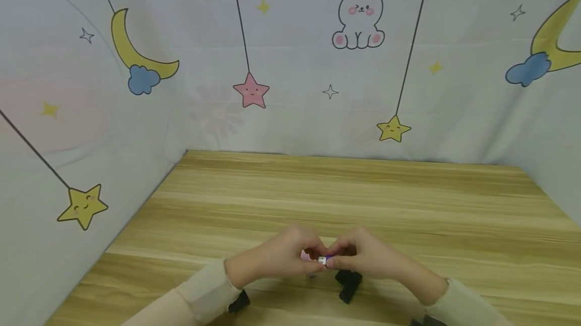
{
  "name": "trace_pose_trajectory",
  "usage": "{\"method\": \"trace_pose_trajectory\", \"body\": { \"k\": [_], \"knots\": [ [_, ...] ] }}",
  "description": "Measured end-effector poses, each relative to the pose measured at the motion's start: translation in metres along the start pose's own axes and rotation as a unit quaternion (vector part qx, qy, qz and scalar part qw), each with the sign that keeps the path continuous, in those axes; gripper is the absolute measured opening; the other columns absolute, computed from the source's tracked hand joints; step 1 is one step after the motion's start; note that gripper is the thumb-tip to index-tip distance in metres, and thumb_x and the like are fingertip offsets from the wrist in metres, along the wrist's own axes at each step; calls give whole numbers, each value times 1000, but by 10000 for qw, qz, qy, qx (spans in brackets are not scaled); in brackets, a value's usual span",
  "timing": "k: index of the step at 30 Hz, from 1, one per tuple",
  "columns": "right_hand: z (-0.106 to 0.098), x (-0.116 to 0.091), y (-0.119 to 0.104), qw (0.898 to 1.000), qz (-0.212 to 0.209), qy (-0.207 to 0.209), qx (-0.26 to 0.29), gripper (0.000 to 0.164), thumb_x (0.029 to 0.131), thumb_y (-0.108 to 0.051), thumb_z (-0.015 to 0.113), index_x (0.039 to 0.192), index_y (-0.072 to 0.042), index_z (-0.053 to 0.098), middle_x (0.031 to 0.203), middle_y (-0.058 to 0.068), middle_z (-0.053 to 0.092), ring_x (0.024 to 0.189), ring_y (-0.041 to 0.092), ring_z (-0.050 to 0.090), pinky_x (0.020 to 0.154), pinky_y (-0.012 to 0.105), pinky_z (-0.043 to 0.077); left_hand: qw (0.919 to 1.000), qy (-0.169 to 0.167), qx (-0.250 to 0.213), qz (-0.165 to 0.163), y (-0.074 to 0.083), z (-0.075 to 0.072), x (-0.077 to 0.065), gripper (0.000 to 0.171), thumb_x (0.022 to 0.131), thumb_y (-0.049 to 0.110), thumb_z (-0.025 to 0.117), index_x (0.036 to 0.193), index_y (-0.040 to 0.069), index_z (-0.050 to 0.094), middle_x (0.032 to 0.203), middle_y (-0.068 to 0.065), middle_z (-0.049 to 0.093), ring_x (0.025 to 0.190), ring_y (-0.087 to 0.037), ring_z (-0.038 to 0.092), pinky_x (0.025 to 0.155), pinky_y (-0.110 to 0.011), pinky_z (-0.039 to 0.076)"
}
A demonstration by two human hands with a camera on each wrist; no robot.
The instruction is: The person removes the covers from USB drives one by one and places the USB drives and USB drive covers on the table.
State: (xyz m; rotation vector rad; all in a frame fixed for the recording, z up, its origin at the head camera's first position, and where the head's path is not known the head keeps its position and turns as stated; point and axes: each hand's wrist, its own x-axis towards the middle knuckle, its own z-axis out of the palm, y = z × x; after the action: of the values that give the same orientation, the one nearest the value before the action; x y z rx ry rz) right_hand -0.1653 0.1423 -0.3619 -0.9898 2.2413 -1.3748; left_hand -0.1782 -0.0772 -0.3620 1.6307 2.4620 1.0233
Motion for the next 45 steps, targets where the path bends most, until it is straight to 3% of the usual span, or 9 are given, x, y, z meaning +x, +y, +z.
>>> {"method": "trace_pose_trajectory", "body": {
  "k": [6, 9, 14, 19, 24, 31, 43, 45],
  "knots": [
    [0, -2, 1, 9996, -203, -24, 217, 18, 90, -12, 68, 96, 3, 73, 86, 7, 71, 70, 1, 59, 60, 22, 52, 9975, 272, 363, 550, 5, 4, -2, 6, 83, 4, 73, 89, 3, 74, 81, -2, 72, 73, 1, 61, 68, -9, 48],
    [-1, -3, 1, 9994, -163, 12, 308, 18, 90, -12, 68, 95, 4, 73, 84, 7, 70, 62, 0, 53, 53, 21, 48, 9955, 373, 526, 697, 5, 5, -2, 6, 82, 3, 73, 89, 3, 74, 79, -1, 71, 71, 1, 59, 66, -9, 48],
    [1, -4, 3, 9990, -179, -8, 417, 18, 89, -12, 68, 95, 3, 73, 82, 6, 69, 62, 1, 53, 53, 21, 47, 9937, 368, 607, 868, 6, 5, -3, 7, 82, 3, 72, 89, 4, 73, 78, -1, 71, 69, 1, 58, 64, -8, 47],
    [3, -4, 5, 9983, -224, -42, 536, 19, 89, -12, 68, 96, 5, 73, 81, 4, 67, 61, 1, 53, 53, 21, 47, 9952, 305, 234, 897, 5, 5, -3, 7, 81, 1, 72, 88, 2, 72, 79, -3, 71, 68, -3, 58, 64, -10, 48],
    [3, -5, 4, 9973, -168, -71, 714, 20, 90, -11, 67, 97, 7, 72, 83, 4, 67, 63, 2, 53, 55, 21, 47, 9951, 252, 215, 935, 4, 5, -3, 7, 81, 1, 71, 89, 2, 72, 79, -3, 70, 68, 0, 56, 63, -10, 48],
    [3, -6, 4, 9971, -262, -87, 712, 21, 90, -11, 66, 97, 8, 72, 82, 3, 66, 64, 2, 53, 55, 22, 48, 9963, 260, 22, 820, 4, 4, -4, 8, 80, 0, 72, 89, 0, 72, 78, -4, 69, 66, -5, 57, 61, -11, 48],
    [2, -8, 4, 9949, -362, -166, 923, 23, 92, -11, 64, 100, 10, 71, 82, -1, 62, 66, 1, 52, 58, 20, 47, 9979, 200, -323, 532, 8, 3, -4, 9, 81, -2, 71, 90, 0, 72, 79, -5, 69, 68, 4, 49, 59, -14, 50],
    [2, -8, 4, 9950, -394, -152, 902, 22, 92, -11, 64, 100, 9, 71, 81, 0, 62, 66, 1, 52, 58, 20, 46, 9977, 199, -244, 607, 8, 3, -3, 9, 81, -2, 71, 89, 0, 72, 78, -4, 69, 67, 4, 49, 58, -12, 48]
  ]
}}
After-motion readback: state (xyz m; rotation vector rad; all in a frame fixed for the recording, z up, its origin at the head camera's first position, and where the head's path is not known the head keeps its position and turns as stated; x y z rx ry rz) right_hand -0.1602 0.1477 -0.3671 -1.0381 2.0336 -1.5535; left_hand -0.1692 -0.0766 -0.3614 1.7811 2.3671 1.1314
